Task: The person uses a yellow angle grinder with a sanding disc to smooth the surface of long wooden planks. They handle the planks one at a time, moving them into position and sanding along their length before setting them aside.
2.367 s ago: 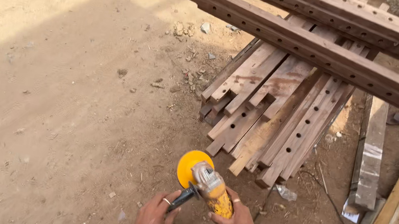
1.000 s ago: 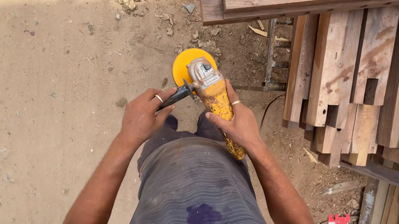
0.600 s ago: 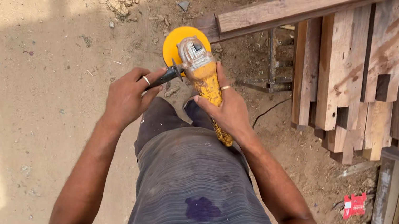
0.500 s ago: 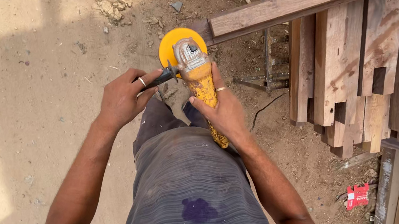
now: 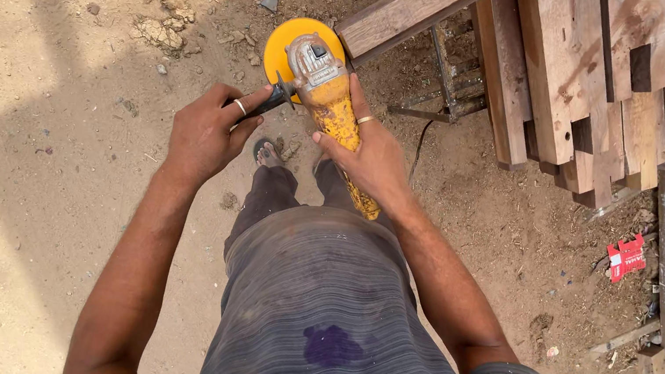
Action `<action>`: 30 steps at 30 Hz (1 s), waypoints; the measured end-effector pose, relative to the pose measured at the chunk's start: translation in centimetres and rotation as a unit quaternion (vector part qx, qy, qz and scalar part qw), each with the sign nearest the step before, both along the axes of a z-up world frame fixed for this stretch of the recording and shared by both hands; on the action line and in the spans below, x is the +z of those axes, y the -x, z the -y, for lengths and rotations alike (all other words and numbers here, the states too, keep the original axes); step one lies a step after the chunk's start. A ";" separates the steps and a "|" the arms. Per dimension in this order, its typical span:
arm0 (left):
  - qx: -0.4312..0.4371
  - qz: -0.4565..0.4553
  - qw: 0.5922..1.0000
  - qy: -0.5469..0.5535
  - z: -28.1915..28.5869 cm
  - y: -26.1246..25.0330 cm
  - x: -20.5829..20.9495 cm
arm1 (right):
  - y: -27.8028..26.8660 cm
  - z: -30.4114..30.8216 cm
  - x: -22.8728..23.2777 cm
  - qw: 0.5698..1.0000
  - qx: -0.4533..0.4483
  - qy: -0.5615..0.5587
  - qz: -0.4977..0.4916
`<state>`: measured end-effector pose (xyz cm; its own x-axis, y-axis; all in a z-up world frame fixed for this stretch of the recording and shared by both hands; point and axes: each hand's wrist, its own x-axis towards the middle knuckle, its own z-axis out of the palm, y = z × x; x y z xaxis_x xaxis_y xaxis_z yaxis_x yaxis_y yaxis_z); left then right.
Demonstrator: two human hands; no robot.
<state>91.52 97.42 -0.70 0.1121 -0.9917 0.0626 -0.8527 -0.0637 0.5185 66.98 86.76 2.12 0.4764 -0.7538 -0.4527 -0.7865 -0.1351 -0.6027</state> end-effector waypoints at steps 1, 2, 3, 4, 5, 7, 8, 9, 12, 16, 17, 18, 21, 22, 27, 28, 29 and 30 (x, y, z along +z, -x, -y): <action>-0.006 0.005 1.000 0.002 0.0 0.1 0.2 | 0.2 -0.3 0.1 1.000 -0.003 0.002 -0.003; -0.011 -0.007 1.000 -0.012 0.0 0.2 0.5 | 0.4 -0.5 0.3 1.000 -0.003 0.006 0.015; -0.015 -0.020 0.999 -0.027 -0.2 0.7 0.7 | 0.9 -0.9 0.7 0.999 -0.004 0.009 0.033; -0.018 -0.032 0.998 -0.042 -0.6 1.3 1.0 | 1.4 -1.4 1.1 0.999 -0.002 0.011 0.050; -0.021 -0.034 0.998 -0.040 -0.8 1.6 1.2 | 1.7 -1.7 1.3 0.999 -0.002 0.004 0.036; -0.029 -0.037 0.998 -0.035 -1.1 1.8 1.4 | 1.9 -1.9 1.6 1.000 -0.002 -0.011 0.008; -0.026 -0.029 0.999 -0.027 -0.7 1.7 1.4 | 1.6 -1.6 1.7 1.000 -0.003 -0.009 0.011; -0.024 -0.022 0.999 -0.018 -0.2 1.2 1.3 | 1.1 -1.0 1.5 1.000 -0.004 -0.007 0.013; -0.016 0.010 1.000 -0.020 1.3 -0.4 0.9 | -0.8 0.5 0.7 1.000 -0.006 -0.014 -0.002; -0.010 -0.006 0.998 -0.059 1.9 -0.8 1.1 | -1.2 0.9 0.0 0.999 -0.017 -0.045 0.010; -0.019 -0.006 0.998 -0.052 1.8 -0.5 1.2 | -0.7 0.6 0.0 0.999 -0.012 -0.026 0.018; -0.026 -0.007 0.999 -0.046 1.4 0.0 1.3 | 0.1 0.1 0.0 1.000 -0.006 -0.009 0.026; -0.036 -0.021 0.998 -0.043 0.4 1.6 1.8 | 1.8 -1.3 0.4 0.995 0.022 0.060 0.070; -0.035 -0.028 0.998 -0.044 0.2 1.9 1.9 | 2.1 -1.6 0.5 0.992 0.033 0.087 0.089; -0.022 0.015 0.999 -0.044 1.2 0.7 1.9 | -0.3 -0.2 0.6 0.999 -0.017 -0.034 -0.007; -0.018 0.028 0.999 -0.037 1.7 0.0 1.7 | -0.9 0.3 0.6 0.999 -0.013 -0.027 -0.014; -0.019 0.030 0.999 -0.036 2.0 -0.4 1.6 | -1.3 0.6 0.6 0.999 -0.021 -0.040 -0.004; -0.021 0.032 0.999 -0.034 2.2 -0.9 1.6 | -1.6 0.8 0.6 0.998 -0.030 -0.053 0.007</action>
